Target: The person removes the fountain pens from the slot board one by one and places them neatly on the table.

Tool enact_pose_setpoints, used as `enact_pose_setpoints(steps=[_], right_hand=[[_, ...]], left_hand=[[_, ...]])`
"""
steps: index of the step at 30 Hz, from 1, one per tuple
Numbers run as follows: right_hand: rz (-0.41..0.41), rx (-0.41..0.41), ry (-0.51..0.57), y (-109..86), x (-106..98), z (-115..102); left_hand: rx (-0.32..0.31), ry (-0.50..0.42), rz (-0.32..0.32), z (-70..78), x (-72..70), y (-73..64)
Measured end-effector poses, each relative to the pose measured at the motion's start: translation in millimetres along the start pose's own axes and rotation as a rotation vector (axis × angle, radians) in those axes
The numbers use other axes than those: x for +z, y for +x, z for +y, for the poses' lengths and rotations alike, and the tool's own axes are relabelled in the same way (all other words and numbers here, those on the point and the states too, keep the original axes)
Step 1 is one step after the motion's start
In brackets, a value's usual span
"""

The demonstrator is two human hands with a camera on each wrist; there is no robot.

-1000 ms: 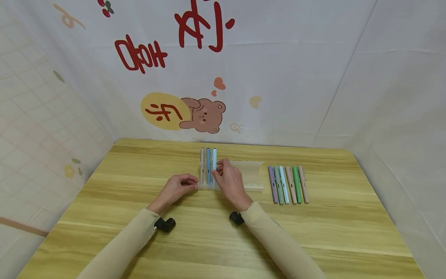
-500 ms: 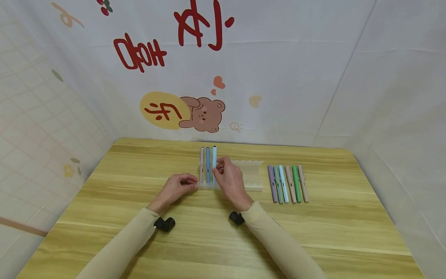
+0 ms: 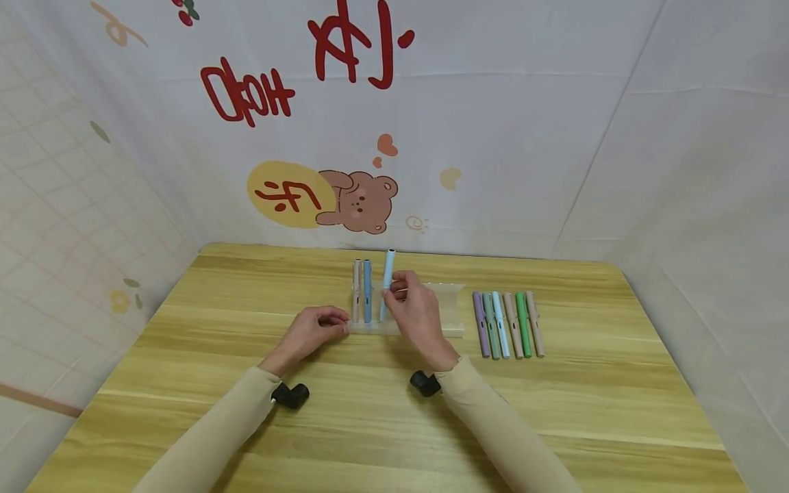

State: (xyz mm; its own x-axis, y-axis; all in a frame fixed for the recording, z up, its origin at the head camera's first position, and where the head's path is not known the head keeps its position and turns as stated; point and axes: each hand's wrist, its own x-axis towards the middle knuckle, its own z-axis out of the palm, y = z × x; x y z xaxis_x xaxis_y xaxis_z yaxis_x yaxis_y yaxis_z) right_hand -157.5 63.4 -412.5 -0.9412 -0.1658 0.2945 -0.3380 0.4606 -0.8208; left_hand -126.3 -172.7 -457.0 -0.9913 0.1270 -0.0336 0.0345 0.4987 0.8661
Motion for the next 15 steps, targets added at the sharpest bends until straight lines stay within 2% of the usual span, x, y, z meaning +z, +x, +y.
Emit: enact_pose_setpoints(steps=[15], right_hand=[[0.015,0.013,0.021,-3.3,-22,-1]], left_hand=[[0.017,0.005,-0.005,0.8,-0.6,0.5]])
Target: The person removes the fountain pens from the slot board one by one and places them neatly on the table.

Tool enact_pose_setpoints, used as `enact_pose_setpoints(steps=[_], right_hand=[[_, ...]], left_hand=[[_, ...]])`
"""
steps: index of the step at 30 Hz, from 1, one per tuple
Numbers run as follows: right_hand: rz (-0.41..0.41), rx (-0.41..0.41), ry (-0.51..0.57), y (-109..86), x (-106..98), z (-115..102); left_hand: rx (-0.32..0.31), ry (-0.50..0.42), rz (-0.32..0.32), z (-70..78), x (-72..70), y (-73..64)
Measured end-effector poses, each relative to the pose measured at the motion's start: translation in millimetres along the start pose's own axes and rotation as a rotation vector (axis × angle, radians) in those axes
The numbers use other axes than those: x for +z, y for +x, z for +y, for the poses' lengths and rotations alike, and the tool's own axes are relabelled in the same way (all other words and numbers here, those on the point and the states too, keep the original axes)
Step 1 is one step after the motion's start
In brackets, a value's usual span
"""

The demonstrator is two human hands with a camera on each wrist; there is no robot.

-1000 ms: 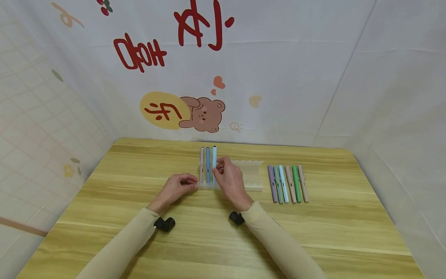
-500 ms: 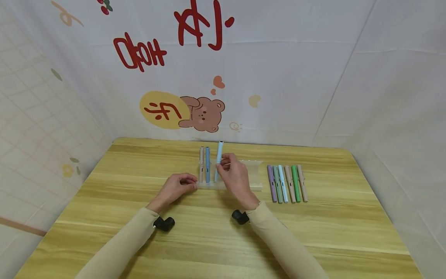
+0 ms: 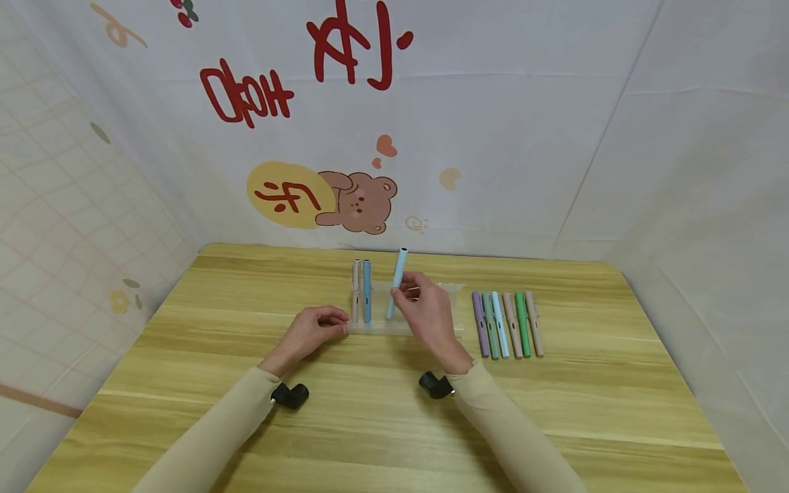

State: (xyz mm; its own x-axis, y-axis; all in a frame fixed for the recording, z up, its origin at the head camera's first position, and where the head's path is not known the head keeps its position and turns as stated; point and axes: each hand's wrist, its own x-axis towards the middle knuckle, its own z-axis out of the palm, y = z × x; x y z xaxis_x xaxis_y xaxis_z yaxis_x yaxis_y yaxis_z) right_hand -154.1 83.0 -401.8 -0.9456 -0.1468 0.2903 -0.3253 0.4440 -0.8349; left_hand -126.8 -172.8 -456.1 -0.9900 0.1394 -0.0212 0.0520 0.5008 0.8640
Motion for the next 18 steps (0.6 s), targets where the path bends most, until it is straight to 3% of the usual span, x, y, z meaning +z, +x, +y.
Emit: enact_pose_setpoints(steps=[18], right_hand=[[0.018,0.05,0.079,-10.1,-25,-4]], left_hand=[[-0.015,-0.003,0.003,1.3,-0.3,-1.1]])
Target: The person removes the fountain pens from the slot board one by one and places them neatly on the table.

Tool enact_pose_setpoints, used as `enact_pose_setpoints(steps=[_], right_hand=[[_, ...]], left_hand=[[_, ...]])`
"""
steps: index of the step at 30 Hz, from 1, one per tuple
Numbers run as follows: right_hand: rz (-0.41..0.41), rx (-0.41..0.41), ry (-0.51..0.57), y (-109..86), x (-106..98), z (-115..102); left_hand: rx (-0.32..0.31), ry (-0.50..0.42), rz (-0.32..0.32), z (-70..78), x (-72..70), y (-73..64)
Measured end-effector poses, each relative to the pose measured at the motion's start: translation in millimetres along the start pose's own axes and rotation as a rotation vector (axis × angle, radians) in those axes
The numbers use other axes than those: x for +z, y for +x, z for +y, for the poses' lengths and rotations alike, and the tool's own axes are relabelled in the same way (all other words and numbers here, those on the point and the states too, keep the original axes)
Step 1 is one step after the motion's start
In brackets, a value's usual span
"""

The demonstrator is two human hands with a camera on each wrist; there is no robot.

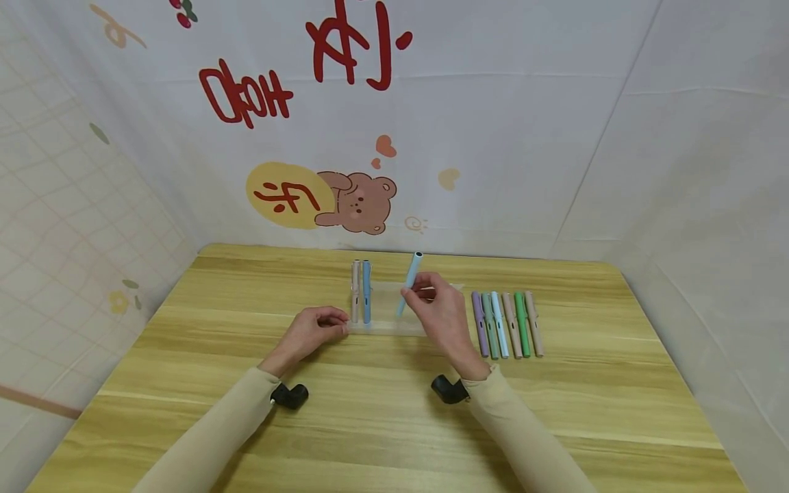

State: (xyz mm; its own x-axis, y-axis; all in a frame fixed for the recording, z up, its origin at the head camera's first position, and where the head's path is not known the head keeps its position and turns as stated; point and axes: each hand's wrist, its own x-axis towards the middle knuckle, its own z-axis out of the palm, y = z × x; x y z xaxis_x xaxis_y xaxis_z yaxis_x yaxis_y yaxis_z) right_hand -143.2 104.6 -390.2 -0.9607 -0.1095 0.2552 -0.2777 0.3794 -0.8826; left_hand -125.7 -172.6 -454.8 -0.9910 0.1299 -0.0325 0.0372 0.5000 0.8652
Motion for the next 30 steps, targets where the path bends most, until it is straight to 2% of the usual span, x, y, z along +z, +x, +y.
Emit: enact_pose_setpoints(steps=[12,30], right_hand=[[0.047,-0.036,0.058,-6.3,-15,2],[0.101,-0.031,-0.022,-15.3,-46,11]], left_hand=[[-0.008,-0.007,-0.003,-2.0,1.0,-0.2],[-0.001,-0.009,-0.009,-0.9,0.1,-0.8]])
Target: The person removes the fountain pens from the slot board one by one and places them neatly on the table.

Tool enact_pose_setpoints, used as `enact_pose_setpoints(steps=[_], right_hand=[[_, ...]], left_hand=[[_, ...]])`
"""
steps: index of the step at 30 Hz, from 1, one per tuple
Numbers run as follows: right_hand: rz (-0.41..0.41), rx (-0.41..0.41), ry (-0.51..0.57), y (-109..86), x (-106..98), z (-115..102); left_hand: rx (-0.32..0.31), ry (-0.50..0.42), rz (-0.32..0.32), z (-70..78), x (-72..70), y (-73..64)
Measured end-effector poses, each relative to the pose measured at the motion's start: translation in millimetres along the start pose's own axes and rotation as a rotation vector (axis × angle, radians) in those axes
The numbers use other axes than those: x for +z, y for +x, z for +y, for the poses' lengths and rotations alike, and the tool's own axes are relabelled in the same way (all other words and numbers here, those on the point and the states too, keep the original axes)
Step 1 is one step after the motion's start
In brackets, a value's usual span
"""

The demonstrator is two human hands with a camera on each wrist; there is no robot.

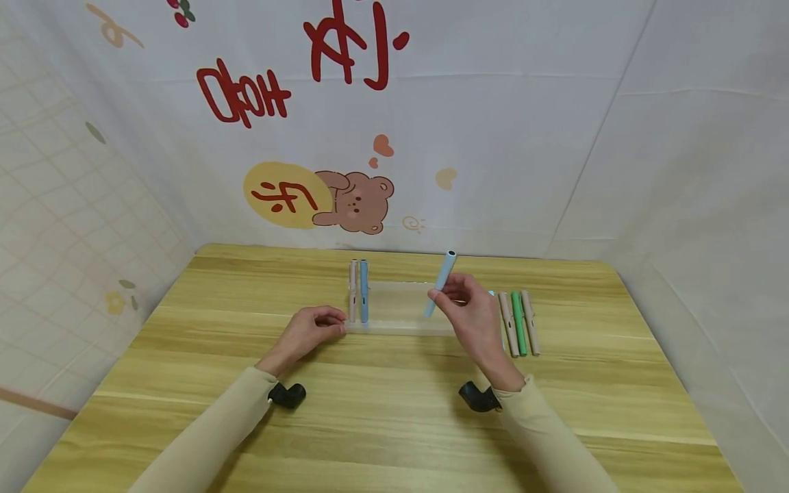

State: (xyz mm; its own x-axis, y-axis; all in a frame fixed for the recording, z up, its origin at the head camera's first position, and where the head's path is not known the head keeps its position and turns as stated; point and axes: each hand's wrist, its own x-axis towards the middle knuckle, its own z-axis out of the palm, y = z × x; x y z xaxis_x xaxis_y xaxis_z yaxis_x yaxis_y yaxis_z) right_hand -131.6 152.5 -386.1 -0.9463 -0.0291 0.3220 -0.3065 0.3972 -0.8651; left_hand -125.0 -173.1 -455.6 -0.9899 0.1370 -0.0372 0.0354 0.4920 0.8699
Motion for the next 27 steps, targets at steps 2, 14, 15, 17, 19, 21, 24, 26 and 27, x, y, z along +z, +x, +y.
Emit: enact_pose_setpoints(steps=[2,14,15,17,19,21,24,26,27], right_hand=[[0.007,-0.003,-0.015,-0.4,-2,2],[0.041,0.026,-0.053,-3.2,-19,6],[0.037,0.028,-0.058,-3.0,-22,7],[0.031,0.034,-0.058,-2.5,-26,8],[0.034,0.041,-0.051,-2.3,-31,9],[0.045,0.041,-0.057,-2.5,-34,12],[0.055,0.061,-0.044,-3.1,-39,16],[0.058,0.069,-0.034,-3.4,-43,19],[0.06,0.074,-0.029,-3.5,-45,20]], left_hand=[[0.002,0.0,-0.001,0.4,-0.3,-0.2],[-0.005,0.004,0.003,2.7,0.1,-0.1],[-0.005,0.004,0.004,2.6,0.1,0.1],[-0.004,0.005,0.005,2.1,0.1,0.6],[-0.002,0.005,0.005,1.5,0.0,1.1],[0.001,0.003,0.005,1.1,-0.1,1.4],[0.0,-0.004,0.006,-0.1,0.1,1.8],[-0.001,-0.01,0.007,-1.0,0.4,2.1],[-0.002,-0.013,0.008,-1.2,0.7,2.3]])
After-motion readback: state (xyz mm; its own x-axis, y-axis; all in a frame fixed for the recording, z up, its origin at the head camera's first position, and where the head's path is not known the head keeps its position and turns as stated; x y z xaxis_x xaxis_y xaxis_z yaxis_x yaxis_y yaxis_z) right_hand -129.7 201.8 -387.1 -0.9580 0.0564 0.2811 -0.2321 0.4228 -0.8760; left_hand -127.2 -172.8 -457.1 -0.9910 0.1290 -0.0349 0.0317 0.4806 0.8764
